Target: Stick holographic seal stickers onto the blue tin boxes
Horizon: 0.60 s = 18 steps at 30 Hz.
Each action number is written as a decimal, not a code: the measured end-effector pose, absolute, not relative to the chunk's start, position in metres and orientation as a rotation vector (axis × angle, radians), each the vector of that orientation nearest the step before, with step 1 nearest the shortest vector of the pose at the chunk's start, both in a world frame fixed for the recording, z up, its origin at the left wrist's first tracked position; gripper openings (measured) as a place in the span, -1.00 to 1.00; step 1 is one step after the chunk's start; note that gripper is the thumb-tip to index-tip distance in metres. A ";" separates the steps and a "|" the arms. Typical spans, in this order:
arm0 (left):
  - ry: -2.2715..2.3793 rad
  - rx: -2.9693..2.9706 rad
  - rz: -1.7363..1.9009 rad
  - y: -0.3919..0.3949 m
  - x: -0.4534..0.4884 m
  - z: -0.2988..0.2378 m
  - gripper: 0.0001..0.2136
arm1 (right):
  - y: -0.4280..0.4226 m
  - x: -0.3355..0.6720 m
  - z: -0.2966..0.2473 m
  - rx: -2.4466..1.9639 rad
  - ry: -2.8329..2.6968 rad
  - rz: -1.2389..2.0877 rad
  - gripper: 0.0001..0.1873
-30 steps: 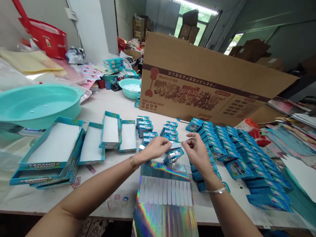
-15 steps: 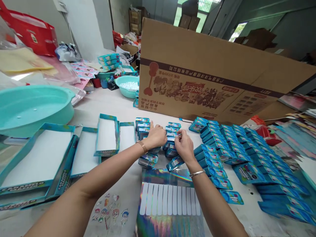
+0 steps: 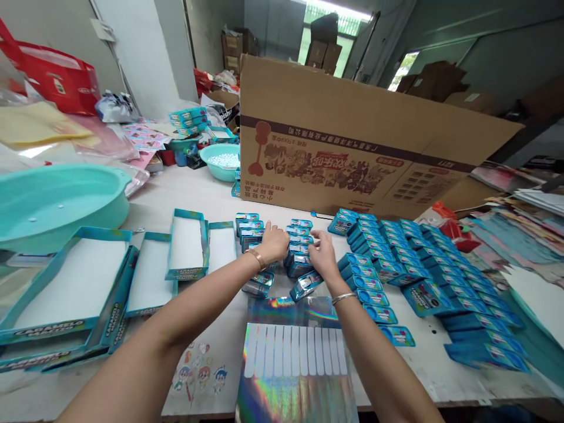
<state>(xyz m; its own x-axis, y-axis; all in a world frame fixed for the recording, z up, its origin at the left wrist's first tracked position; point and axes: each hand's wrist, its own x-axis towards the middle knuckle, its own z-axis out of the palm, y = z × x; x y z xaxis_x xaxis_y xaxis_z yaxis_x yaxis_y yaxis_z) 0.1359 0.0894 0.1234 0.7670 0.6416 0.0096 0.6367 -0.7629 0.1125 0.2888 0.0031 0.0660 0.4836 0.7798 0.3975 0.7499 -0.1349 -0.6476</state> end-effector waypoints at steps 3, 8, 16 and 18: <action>0.987 2.852 0.318 0.069 0.097 0.131 -0.60 | -0.039 0.302 0.070 -1.820 -1.251 0.053 -0.48; 1.125 2.285 1.018 0.008 0.029 0.068 0.01 | -0.106 0.292 0.028 -1.796 -1.431 0.362 0.10; 1.244 1.853 1.065 0.011 0.051 0.005 -0.10 | -0.068 0.265 0.004 -2.040 -1.421 0.316 -0.18; 1.193 1.887 1.098 0.022 0.058 0.009 -0.18 | -0.058 0.267 0.010 -2.037 -1.446 0.300 -0.29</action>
<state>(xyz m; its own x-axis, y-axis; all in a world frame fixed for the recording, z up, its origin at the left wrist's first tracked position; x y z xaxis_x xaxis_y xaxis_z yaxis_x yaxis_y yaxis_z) 0.0584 0.0220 0.0087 0.2385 0.9206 0.3091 0.3840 -0.3818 0.8407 0.2672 -0.0579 0.0105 0.3761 0.9124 0.1616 0.7726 -0.2125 -0.5982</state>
